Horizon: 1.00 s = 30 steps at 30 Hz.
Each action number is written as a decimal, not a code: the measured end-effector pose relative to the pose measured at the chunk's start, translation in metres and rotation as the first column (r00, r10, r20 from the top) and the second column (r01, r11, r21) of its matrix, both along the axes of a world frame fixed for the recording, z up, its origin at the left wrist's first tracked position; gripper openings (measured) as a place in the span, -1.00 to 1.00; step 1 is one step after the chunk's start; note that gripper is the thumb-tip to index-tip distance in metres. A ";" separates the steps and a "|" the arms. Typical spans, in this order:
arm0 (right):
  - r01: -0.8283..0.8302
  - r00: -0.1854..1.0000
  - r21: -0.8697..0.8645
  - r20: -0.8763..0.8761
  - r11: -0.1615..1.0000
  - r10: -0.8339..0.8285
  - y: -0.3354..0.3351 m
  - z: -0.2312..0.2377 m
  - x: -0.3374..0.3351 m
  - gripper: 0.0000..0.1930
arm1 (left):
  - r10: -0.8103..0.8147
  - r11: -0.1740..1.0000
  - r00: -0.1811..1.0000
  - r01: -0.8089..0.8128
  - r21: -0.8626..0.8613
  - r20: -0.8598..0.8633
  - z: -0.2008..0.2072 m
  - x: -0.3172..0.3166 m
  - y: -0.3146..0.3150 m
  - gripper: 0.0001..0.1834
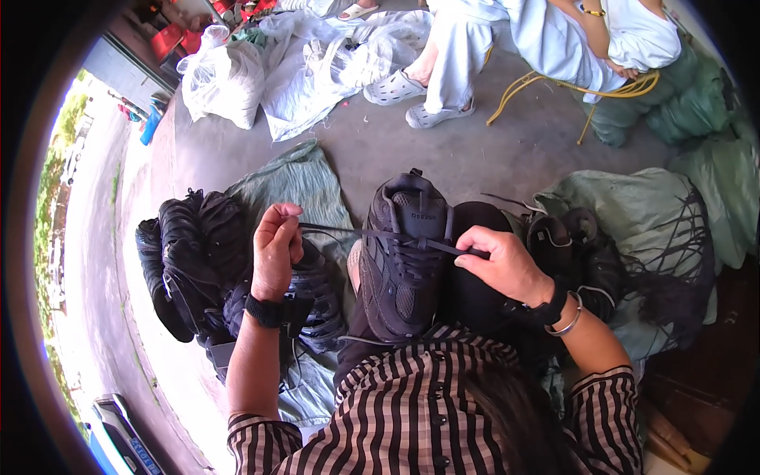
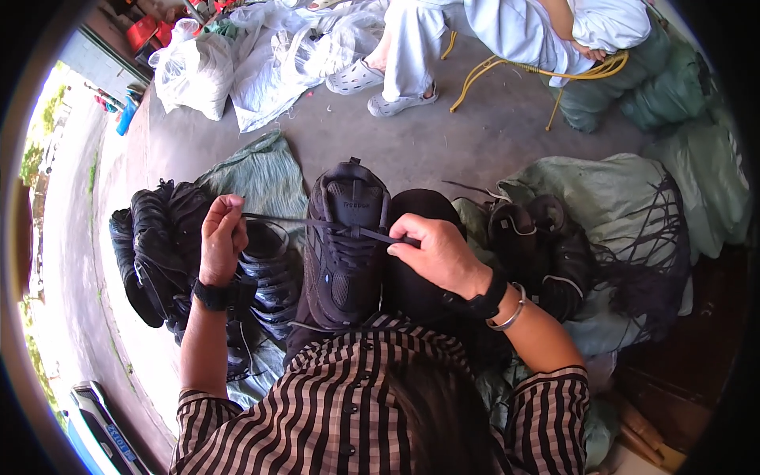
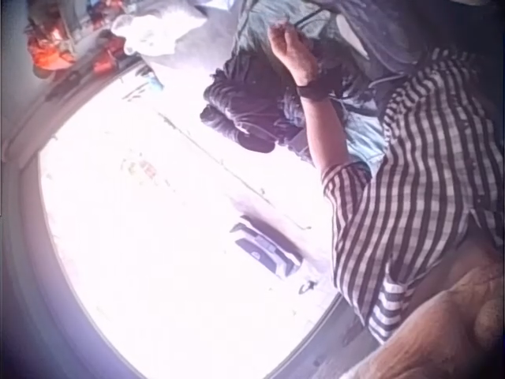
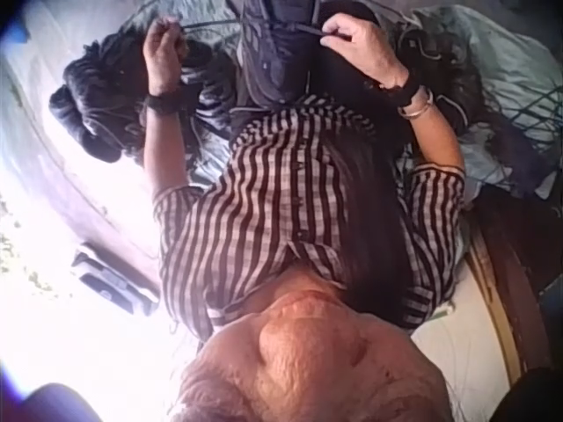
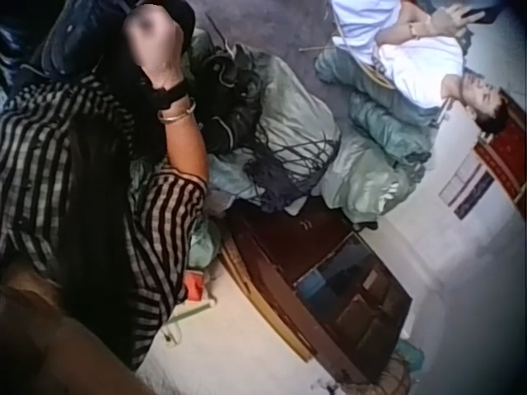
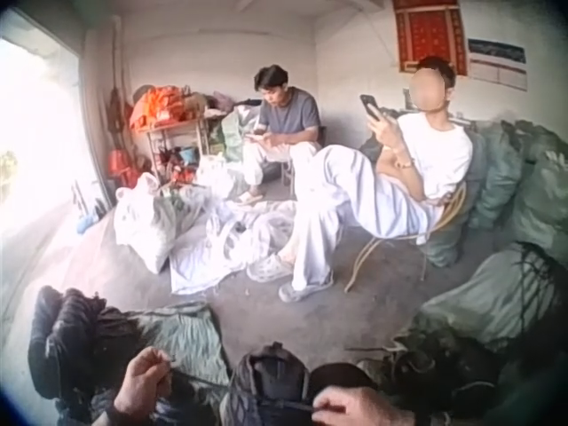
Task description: The recorder is lacing a pair of black shoes while sitting in a workshop.
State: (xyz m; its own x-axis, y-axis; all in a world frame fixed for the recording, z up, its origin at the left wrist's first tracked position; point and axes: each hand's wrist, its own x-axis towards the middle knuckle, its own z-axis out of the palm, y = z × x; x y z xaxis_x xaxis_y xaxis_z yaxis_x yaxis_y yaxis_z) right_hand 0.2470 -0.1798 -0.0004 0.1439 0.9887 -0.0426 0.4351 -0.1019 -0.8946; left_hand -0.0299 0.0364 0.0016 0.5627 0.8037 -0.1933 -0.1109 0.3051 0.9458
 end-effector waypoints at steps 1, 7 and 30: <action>0.057 0.992 -0.061 -0.110 0.997 -0.063 -0.001 0.002 0.001 -0.79 | 0.036 0.966 0.963 0.034 0.257 -0.266 -0.005 -0.001 0.000 -0.84; 0.150 0.988 -0.004 -0.046 0.989 -0.150 0.004 0.014 -0.006 -0.66 | 0.359 0.580 0.776 0.250 0.776 -0.518 0.016 0.042 -0.041 -0.62; 0.017 0.880 0.132 0.469 0.991 -0.078 0.047 0.016 -0.016 -0.91 | -0.055 -0.170 0.776 0.612 0.772 -0.628 0.024 0.104 -0.063 -0.87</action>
